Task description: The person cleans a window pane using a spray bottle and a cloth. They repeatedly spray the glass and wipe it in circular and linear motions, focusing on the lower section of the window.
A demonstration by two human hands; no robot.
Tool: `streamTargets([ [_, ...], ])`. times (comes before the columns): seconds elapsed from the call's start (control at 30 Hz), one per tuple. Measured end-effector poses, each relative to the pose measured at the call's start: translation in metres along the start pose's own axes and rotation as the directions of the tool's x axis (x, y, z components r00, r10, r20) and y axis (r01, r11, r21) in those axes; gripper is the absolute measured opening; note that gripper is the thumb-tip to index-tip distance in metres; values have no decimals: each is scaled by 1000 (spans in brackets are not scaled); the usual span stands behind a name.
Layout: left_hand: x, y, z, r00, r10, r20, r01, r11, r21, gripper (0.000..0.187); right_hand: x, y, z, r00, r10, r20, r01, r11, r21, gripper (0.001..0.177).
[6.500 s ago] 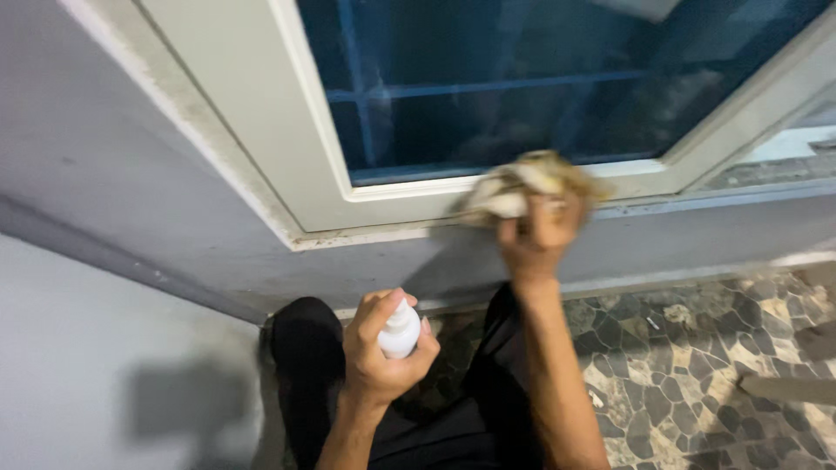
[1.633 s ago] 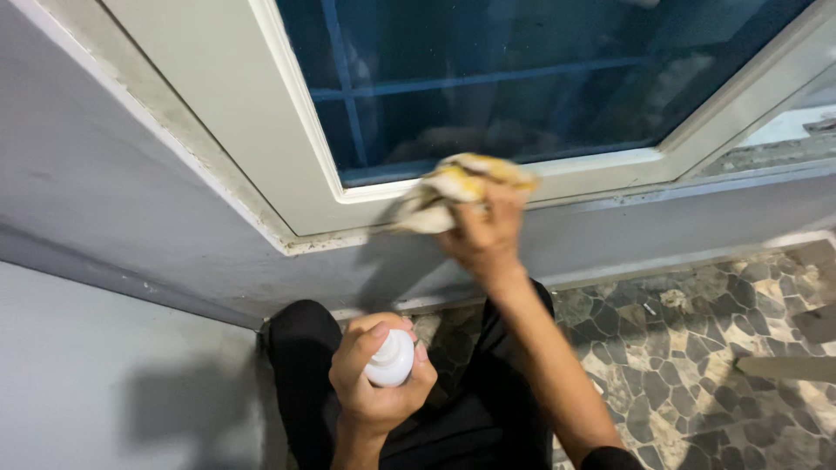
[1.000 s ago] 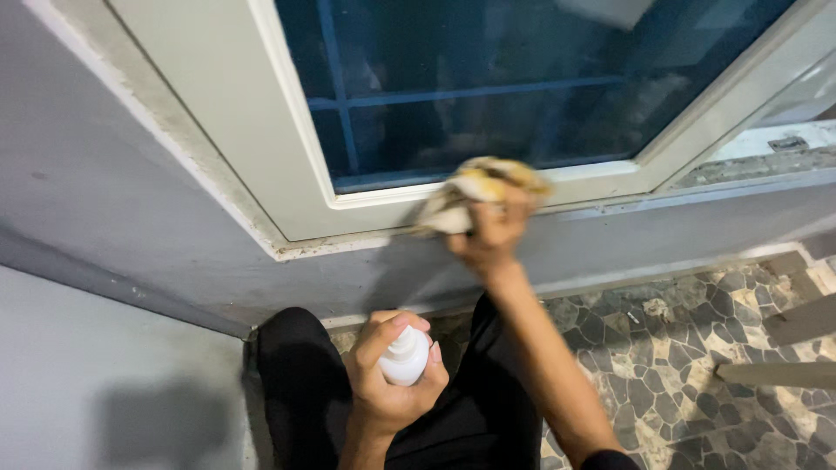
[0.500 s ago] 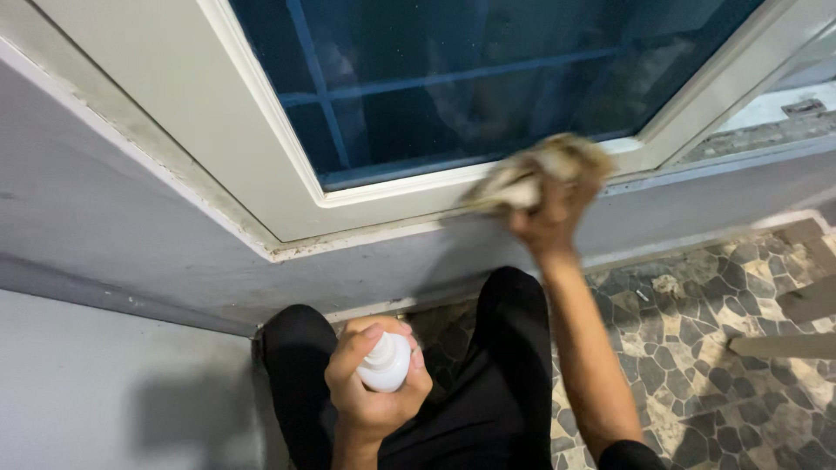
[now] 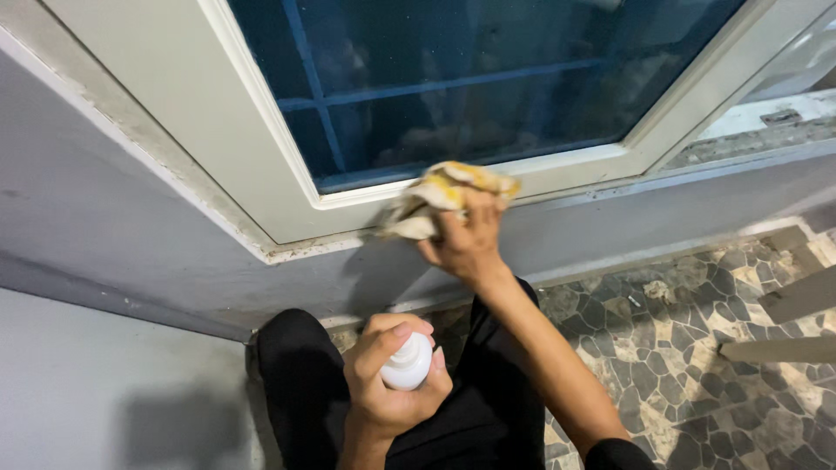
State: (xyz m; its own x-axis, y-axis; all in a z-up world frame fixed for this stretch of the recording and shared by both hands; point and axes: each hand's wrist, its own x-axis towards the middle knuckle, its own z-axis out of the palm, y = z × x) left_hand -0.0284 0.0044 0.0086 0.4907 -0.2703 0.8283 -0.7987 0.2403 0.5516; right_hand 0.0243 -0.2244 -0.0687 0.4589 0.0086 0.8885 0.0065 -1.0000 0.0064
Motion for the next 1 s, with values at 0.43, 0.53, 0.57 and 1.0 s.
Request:
streamTargets([
  [0.43,-11,-27,-9,999,-24,-24,26,997,79,63,-31,136,-52,919,308,-247,-320,947,-8,55],
  [0.53,-5,-26,0,998,-35,-46,40,993,109,65,-21,108,-27,932,260,-251,-296,948,-117,61],
  [0.57,-2,-24,2,998,-44,-42,49,990,134,67,-16,93,-16,939,243,-245,-288,943,-167,63],
  [1.0,51,-51,-5,993,-39,-109,79,916,394,65,7,40,-9,967,126,-220,-145,987,-75,59],
])
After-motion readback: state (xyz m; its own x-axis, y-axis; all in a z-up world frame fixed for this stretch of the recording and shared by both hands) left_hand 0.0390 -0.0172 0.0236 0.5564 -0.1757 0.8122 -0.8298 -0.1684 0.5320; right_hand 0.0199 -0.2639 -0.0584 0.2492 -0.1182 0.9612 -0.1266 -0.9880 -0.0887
